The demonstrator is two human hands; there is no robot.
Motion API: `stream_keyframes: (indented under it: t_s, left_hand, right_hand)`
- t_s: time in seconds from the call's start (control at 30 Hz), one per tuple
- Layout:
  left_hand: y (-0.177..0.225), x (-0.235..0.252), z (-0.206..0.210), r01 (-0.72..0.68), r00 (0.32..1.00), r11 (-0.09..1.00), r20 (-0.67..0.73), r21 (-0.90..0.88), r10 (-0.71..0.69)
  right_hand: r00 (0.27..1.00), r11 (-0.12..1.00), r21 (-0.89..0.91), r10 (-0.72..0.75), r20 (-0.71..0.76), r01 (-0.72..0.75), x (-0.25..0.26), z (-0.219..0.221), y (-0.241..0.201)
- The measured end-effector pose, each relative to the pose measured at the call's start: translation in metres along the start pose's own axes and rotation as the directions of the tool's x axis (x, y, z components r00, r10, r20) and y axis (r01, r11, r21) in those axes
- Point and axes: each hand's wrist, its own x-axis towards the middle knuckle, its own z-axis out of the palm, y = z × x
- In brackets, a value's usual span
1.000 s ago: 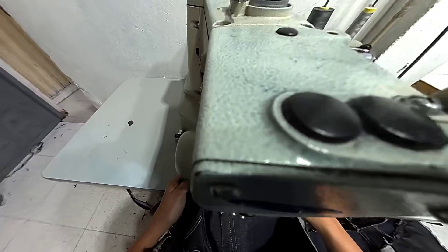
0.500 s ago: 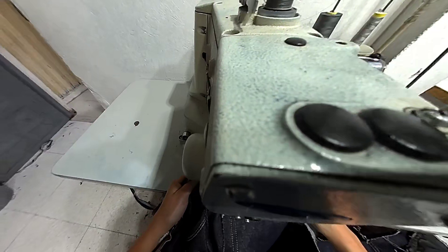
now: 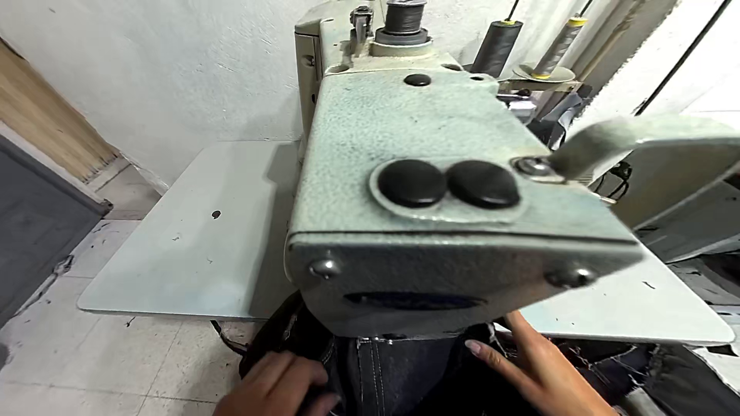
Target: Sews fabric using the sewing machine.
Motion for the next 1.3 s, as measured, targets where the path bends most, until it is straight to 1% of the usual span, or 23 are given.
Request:
stream_keyframes:
  t_s: [0.1,0.17,0.27,0.33,0.4,0.43,0.5,0.53,0.57,0.63,0.67,0.73,0.8,0.83,0.9,0.97,1.07,1.17,1.23,1.3]
  left_hand:
    - [0.006,-0.002,0.017,0.069,0.997,0.997,0.048,-0.035,-0.067]
    - [0.010,0.002,0.028,0.127,0.991,0.992,0.048,0.010,-0.127]
    - [0.016,0.009,0.040,0.169,0.985,0.976,0.017,0.134,-0.173]
    - [0.017,0.014,0.046,0.185,0.982,0.949,-0.017,0.256,-0.186]
    - [0.019,0.021,0.051,0.203,0.979,0.924,-0.045,0.324,-0.199]
    - [0.016,0.024,0.056,0.191,0.981,0.926,-0.085,0.325,-0.173]
    - [0.002,0.029,0.070,0.113,0.977,0.957,-0.207,0.269,-0.058]
    - [-0.004,0.029,0.073,0.079,0.974,0.975,-0.224,0.206,-0.032]
    - [-0.008,0.027,0.072,0.058,0.978,0.992,-0.205,0.115,-0.034]
    - [-0.018,0.014,0.065,0.080,0.990,0.994,-0.113,-0.081,-0.088]
    - [-0.026,0.005,0.060,0.100,0.988,0.988,-0.107,-0.113,-0.112]
    - [-0.051,-0.015,0.054,0.143,0.968,0.989,-0.203,-0.024,-0.145]
    - [-0.073,-0.030,0.044,0.216,0.940,0.971,-0.291,0.102,-0.179]
    - [-0.082,-0.035,0.040,0.245,0.923,0.958,-0.338,0.146,-0.185]
    - [-0.095,-0.037,0.037,0.285,0.892,0.940,-0.412,0.188,-0.188]
    - [-0.102,-0.035,0.034,0.283,0.878,0.938,-0.448,0.200,-0.169]
    - [-0.102,-0.038,0.027,0.238,0.897,0.953,-0.419,0.189,-0.141]
    - [-0.094,-0.042,0.025,0.181,0.917,0.971,-0.384,0.159,-0.108]
    - [-0.089,-0.043,0.025,0.147,0.927,0.978,-0.366,0.145,-0.085]
    - [-0.087,-0.041,0.026,0.133,0.933,0.980,-0.353,0.145,-0.074]
  right_hand:
    - [0.996,0.995,0.043,0.089,-0.014,-0.088,-0.007,0.011,0.011]
    - [0.989,0.982,0.149,0.131,-0.064,-0.120,-0.008,0.024,0.023]
    - [0.971,0.922,0.374,0.173,-0.163,-0.101,-0.003,0.040,0.032]
    - [0.962,0.857,0.508,0.203,-0.183,-0.084,0.002,0.046,0.030]
    - [0.956,0.796,0.603,0.211,-0.205,-0.047,0.008,0.051,0.029]
    - [0.953,0.776,0.630,0.214,-0.214,-0.032,0.011,0.051,0.028]
    - [0.943,0.749,0.662,0.215,-0.254,0.008,0.019,0.047,0.026]
    - [0.940,0.739,0.674,0.219,-0.260,0.014,0.022,0.042,0.023]
    - [0.941,0.735,0.678,0.222,-0.254,0.009,0.025,0.038,0.019]
    - [0.959,0.768,0.641,0.181,-0.216,0.000,0.029,0.035,0.015]
    - [0.974,0.807,0.590,0.129,-0.189,0.007,0.030,0.036,0.012]
    - [0.993,0.910,0.412,0.010,-0.116,0.039,0.032,0.041,-0.003]
    - [0.995,0.962,0.258,-0.076,-0.069,0.091,0.037,0.047,-0.031]
    - [0.994,0.972,0.212,-0.092,-0.057,0.102,0.042,0.049,-0.044]
    - [0.996,0.981,0.177,-0.079,-0.037,0.084,0.058,0.049,-0.063]
    - [0.998,0.988,0.142,-0.065,0.000,0.064,0.073,0.041,-0.075]
    - [0.992,0.988,0.102,-0.120,0.034,0.116,0.081,0.034,-0.079]
    - [0.992,0.989,0.114,-0.100,0.082,0.091,0.078,0.026,-0.072]
    - [0.989,0.988,0.145,-0.064,0.133,0.045,0.080,0.022,-0.066]
    - [0.979,0.995,0.094,-0.039,0.202,0.020,0.092,0.019,-0.062]
